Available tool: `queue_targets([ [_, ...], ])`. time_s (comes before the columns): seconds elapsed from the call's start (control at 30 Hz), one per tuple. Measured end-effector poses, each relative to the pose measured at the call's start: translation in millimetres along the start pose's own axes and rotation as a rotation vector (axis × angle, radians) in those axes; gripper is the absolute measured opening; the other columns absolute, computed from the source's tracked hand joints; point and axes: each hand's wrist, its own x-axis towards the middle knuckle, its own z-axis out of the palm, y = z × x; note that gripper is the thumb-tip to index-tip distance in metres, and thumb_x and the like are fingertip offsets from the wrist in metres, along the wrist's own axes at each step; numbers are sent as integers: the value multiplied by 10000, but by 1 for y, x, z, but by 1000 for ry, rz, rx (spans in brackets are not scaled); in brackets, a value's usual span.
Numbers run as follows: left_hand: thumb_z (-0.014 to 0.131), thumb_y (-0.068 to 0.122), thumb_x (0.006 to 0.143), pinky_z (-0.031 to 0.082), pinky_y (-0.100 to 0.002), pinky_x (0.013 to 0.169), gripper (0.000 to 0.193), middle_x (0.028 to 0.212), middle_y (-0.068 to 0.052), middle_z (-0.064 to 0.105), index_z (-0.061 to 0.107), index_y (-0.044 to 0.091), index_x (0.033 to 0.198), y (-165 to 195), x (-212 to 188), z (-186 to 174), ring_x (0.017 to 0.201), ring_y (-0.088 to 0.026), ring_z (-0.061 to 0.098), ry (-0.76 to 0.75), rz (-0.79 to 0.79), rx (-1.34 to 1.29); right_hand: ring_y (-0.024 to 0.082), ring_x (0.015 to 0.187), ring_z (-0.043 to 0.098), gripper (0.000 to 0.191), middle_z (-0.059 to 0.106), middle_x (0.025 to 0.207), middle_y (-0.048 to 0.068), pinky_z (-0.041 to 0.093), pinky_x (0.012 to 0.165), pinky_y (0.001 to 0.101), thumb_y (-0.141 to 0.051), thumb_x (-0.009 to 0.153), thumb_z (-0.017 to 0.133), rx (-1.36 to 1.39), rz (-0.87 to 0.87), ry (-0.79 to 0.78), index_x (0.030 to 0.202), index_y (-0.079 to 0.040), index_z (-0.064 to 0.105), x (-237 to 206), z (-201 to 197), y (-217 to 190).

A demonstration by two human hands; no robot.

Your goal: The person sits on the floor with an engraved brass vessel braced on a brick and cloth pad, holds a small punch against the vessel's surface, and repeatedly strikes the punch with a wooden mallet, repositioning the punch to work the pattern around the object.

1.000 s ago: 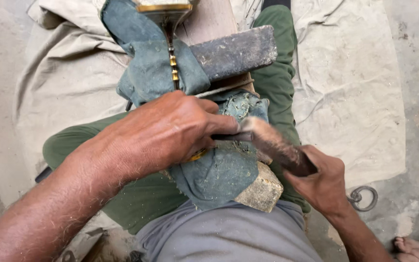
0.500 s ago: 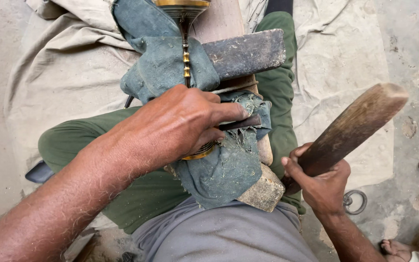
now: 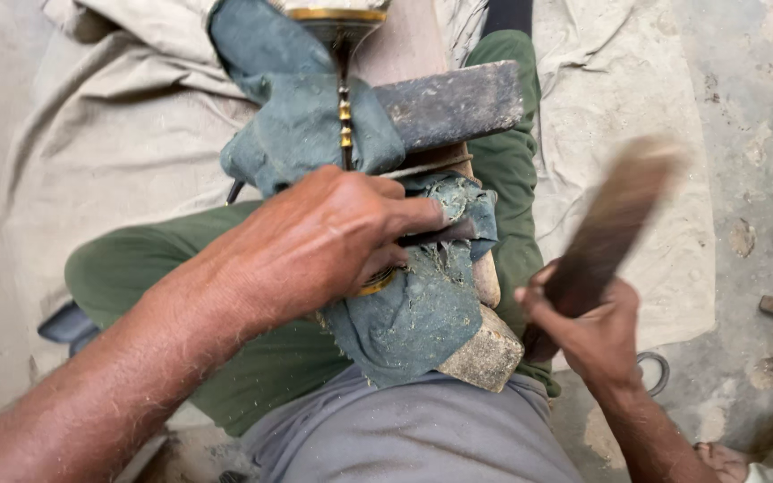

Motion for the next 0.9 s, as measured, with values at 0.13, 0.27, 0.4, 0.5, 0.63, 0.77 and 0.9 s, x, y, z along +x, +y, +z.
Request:
queue_targets([
  [0.13,795,138,819,572,-449,655,398,918,-110,722,692,121,1203,-5,-18,6,768,-326,719,140,-46,-80,176,673,726,224,723,784,95,635,601,348,-152,799,841,-367,-62,-127,920,-26,701,22,-17,-25],
  [0.27,787,131,867,599,-408,701,353,1033,-109,742,681,80,1200,-6,-35,18,846,-322,731,335,-52,-93,175,727,707,292,714,861,101,632,639,356,-176,872,832,-325,-122,-86,1074,-34,676,42,-29,-63],
  [0.4,811,121,895,616,-353,717,357,1071,-129,733,676,33,1213,-3,-47,37,870,-269,748,564,-100,-68,210,691,697,398,697,901,97,652,567,353,-171,877,826,-873,-65,-305,1222,-65,657,62,-41,-117],
  [0.5,825,81,870,653,-264,682,396,964,-95,722,682,19,1233,1,-53,53,788,-158,754,665,-250,-217,199,843,724,574,735,1014,138,624,735,344,-153,819,816,-624,-583,-203,1331,8,611,69,-32,-153],
  [0.63,831,29,894,663,-246,733,380,997,-94,721,658,-19,1229,5,-59,74,858,-120,757,857,-281,-278,210,892,743,461,761,1072,117,596,763,351,-75,833,800,-793,-621,-236,1280,-81,685,64,-28,-202],
  [0.77,835,25,908,666,-243,729,316,998,-101,721,644,-42,1151,9,-60,89,843,-127,761,1007,-309,-265,199,821,747,470,745,1022,113,580,686,352,-90,874,827,-818,-674,-194,1319,-107,677,59,-14,-239],
  [0.9,861,36,921,631,-262,714,247,933,-84,722,638,-14,1016,12,-62,101,816,-136,763,1085,-357,-152,227,747,730,567,750,947,72,568,618,386,-137,811,819,-1128,-834,-247,1362,-167,690,50,1,-265],
])
